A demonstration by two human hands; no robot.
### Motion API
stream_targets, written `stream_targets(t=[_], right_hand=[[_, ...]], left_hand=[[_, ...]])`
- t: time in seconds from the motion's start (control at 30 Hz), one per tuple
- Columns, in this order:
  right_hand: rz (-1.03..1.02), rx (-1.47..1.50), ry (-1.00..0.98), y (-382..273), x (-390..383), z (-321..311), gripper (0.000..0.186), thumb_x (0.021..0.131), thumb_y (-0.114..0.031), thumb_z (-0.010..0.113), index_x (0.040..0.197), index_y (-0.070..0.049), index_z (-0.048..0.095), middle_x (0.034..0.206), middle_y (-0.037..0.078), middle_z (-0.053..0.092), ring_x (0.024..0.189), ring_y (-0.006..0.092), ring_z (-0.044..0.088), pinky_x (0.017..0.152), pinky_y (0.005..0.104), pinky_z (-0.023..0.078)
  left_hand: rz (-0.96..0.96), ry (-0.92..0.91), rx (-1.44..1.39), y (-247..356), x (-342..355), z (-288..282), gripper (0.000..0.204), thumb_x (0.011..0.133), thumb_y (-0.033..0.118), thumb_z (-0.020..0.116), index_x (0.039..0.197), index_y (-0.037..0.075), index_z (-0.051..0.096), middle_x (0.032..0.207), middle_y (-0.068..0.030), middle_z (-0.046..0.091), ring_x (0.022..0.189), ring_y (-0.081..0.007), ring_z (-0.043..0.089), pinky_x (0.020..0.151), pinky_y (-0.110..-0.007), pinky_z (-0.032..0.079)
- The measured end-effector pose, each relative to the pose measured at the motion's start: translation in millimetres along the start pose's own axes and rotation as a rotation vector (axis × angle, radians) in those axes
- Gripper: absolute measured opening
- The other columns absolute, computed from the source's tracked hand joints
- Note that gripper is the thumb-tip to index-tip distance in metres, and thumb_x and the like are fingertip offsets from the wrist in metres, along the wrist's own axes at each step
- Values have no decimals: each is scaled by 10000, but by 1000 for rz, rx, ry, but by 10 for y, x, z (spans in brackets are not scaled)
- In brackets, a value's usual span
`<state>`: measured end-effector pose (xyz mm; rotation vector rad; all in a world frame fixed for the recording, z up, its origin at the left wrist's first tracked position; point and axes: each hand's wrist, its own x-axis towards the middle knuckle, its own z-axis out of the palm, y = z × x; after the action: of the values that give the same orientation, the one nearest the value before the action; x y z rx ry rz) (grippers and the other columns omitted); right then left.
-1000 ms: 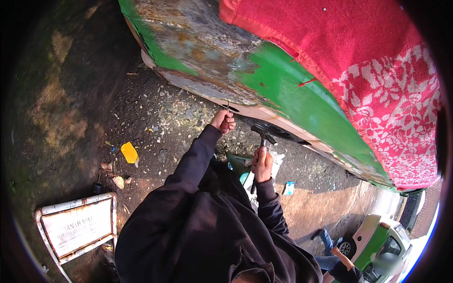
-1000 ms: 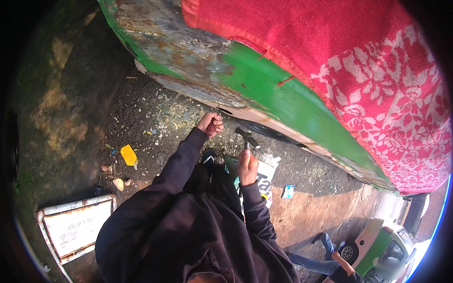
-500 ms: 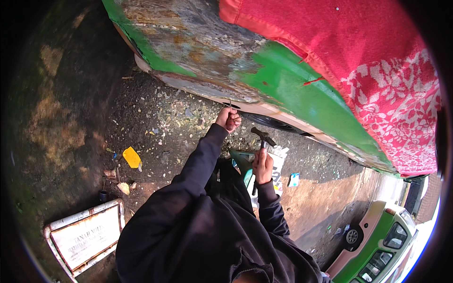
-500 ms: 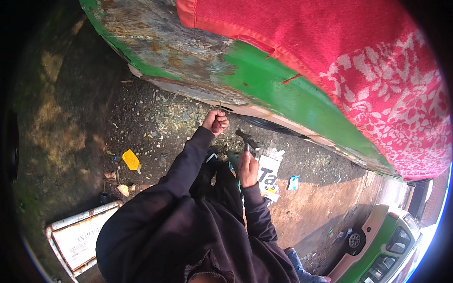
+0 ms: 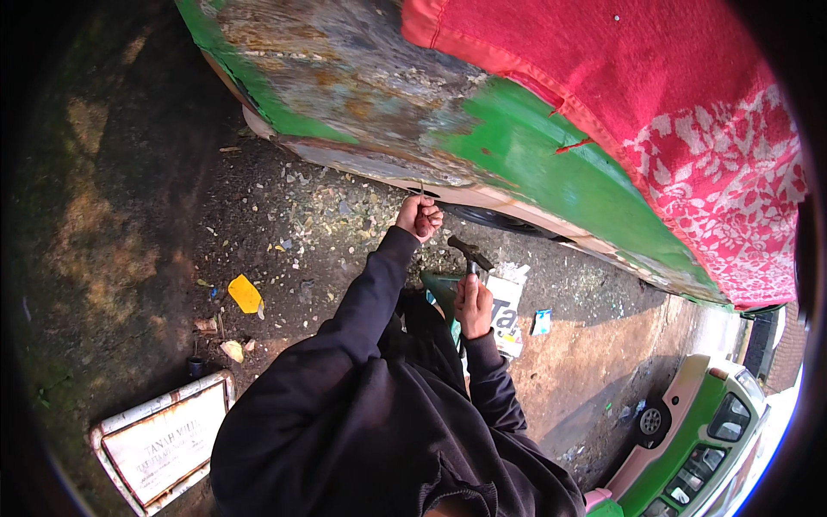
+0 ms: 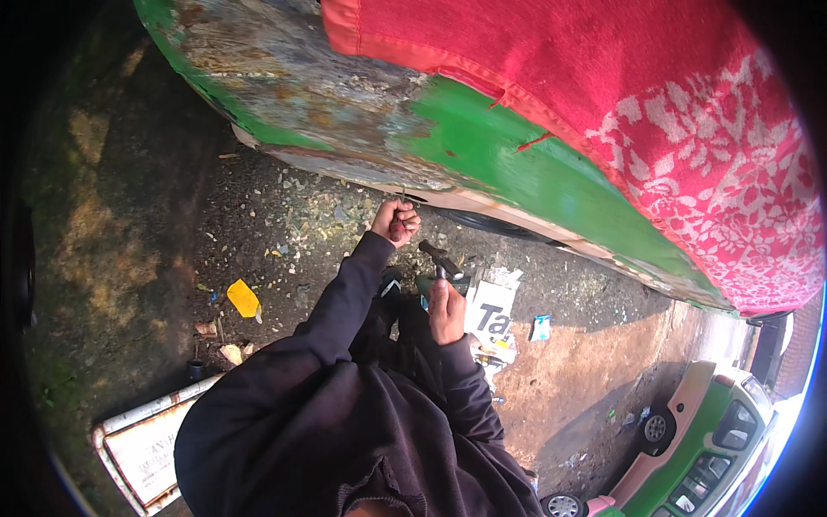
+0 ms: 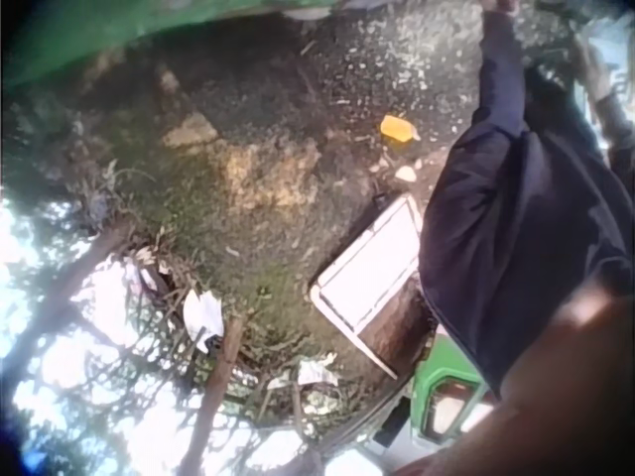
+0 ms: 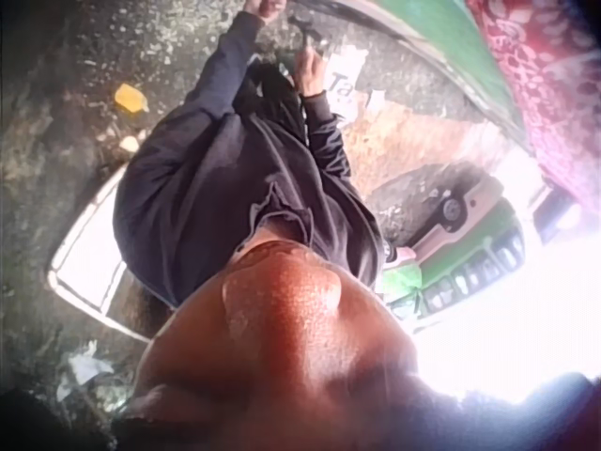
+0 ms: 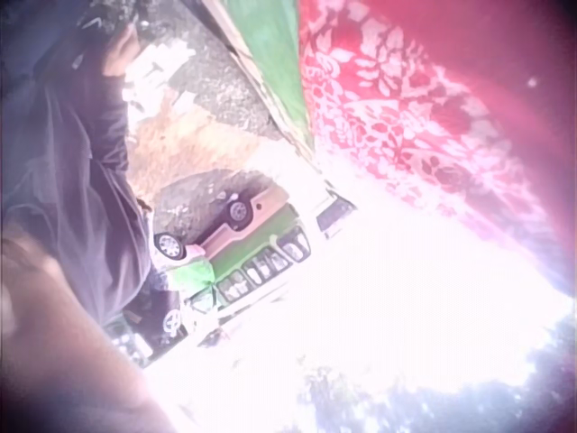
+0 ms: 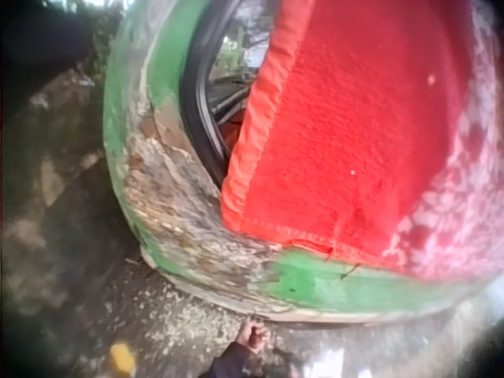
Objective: The person uses a hammer to repeatedly strike a small area on the edge of a green metal panel. The action is continuous and focused on the same spot throughout the clip.
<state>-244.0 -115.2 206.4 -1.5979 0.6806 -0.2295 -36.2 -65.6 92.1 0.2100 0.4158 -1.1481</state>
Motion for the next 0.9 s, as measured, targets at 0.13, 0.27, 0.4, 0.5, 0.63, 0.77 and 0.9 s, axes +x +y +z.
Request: stream_targets(t=[0.13, 0.27, 0.4, 0.5, 0.63, 0.77, 0.9], right_hand=[[11, 3, -13, -8, 30, 13, 469, 975, -407, 326, 665, -66, 412, 514, -29, 344, 419, 51, 320, 387, 224, 242], [-2, -20, -19, -36, 46, 58, 467, 977, -396, 322, 664, -64, 424, 506, -31, 356, 415, 51, 327, 389, 224, 248], [-5, -43, -45, -27, 79, 36, 457, 977, -386, 328, 666, -66, 430, 506, -30, 357, 418, 55, 329, 390, 228, 250], [-1, -59, -84, -15, 88, 30, 458, 978, -376, 328, 661, -60, 426, 507, -30, 355, 427, 54, 335, 396, 234, 258], [-108, -164, -66, -3, 143, -34, 417, 968, -312, 347, 693, -23, 468, 500, 17, 399, 424, 118, 383, 420, 275, 291], [-244, -207, -37, -71, 75, -65, 259, 900, -185, 431, 802, 18, 558, 500, 148, 482, 437, 297, 505, 461, 361, 365], [-405, -453, -32, 51, 329, -226, 178, 881, -142, 461, 819, 5, 538, 531, 222, 473, 495, 408, 518, 440, 423, 373]], left_hand=[[14, -34, -33, 11, 12, -1, 180, 725, 45, 479, 621, 105, 344, 517, 43, 348, 511, -109, 316, 493, -234, 321], [44, -36, -122, 8, 37, -47, 195, 729, 36, 471, 602, 105, 339, 516, 38, 347, 519, -112, 316, 490, -229, 326], [56, -25, -156, -10, 105, -27, 209, 731, 35, 471, 581, 103, 342, 511, 35, 349, 530, -114, 326, 487, -231, 338], [69, -7, -149, -14, 107, -11, 216, 728, 34, 477, 571, 102, 345, 505, 34, 348, 534, -115, 337, 488, -235, 347], [83, -13, -204, -96, 156, 65, 221, 719, 28, 481, 563, 101, 342, 504, 28, 345, 524, -122, 341, 488, -243, 354], [172, 99, -280, -61, 241, 55, 196, 716, 44, 458, 563, 91, 345, 510, 3, 342, 489, -147, 334, 493, -270, 363], [254, 152, -346, -224, 458, 297, 178, 689, 40, 462, 558, 79, 348, 512, -11, 368, 477, -150, 356, 493, -281, 384]])
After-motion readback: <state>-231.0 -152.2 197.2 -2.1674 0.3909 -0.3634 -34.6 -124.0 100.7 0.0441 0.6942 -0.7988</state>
